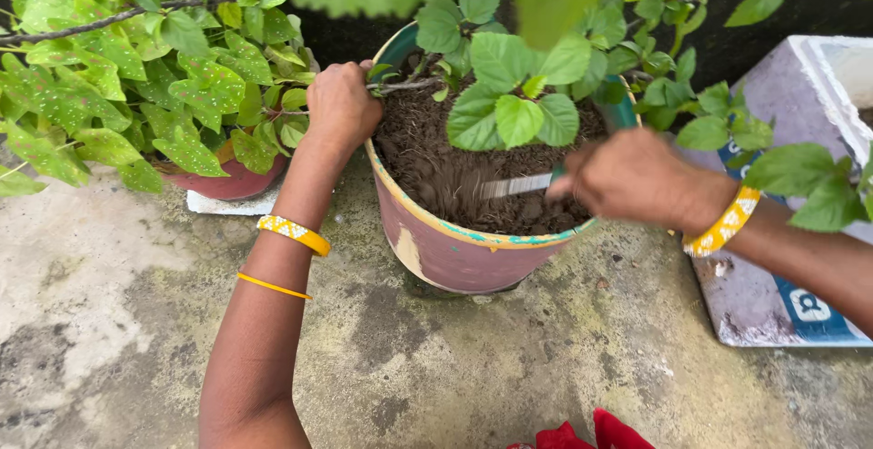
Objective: The person loosens the soil in a potted plant by hand and using a tool, while holding the branches of the plant.
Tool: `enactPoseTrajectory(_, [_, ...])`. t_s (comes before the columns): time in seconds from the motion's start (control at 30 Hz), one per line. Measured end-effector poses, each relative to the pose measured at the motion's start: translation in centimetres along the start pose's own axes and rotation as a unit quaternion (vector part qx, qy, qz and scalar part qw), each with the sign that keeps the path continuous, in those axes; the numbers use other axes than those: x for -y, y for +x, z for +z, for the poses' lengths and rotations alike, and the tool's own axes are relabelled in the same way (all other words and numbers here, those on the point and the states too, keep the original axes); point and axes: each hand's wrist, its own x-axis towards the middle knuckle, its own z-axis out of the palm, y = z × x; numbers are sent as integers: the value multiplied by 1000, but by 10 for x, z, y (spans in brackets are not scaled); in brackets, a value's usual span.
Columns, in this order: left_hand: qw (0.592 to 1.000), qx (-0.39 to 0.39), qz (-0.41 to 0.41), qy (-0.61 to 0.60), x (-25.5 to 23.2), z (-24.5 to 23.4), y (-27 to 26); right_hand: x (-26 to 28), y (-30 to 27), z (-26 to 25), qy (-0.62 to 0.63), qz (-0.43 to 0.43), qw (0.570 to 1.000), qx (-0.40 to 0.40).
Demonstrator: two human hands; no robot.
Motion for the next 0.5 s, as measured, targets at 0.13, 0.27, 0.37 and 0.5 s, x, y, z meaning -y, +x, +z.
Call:
enactPoseTrajectory(0.13, [1000, 1, -22, -2, 0, -3, 1, -33, -25, 12, -86, 117, 986, 80])
enactPoseTrajectory(0.27, [1000, -13, -9, 6, 0, 5, -1, 3, -45, -19, 18, 127, 989, 76])
enactPoseTrajectory(0.37, [1000, -5, -16, 4, 2, 2, -1, 39, -31, -45, -14, 60, 996, 65])
enactPoseTrajectory(0.5, [1000, -1, -19, 6, -1, 0, -2, 65, 14, -31, 21, -34, 999, -16])
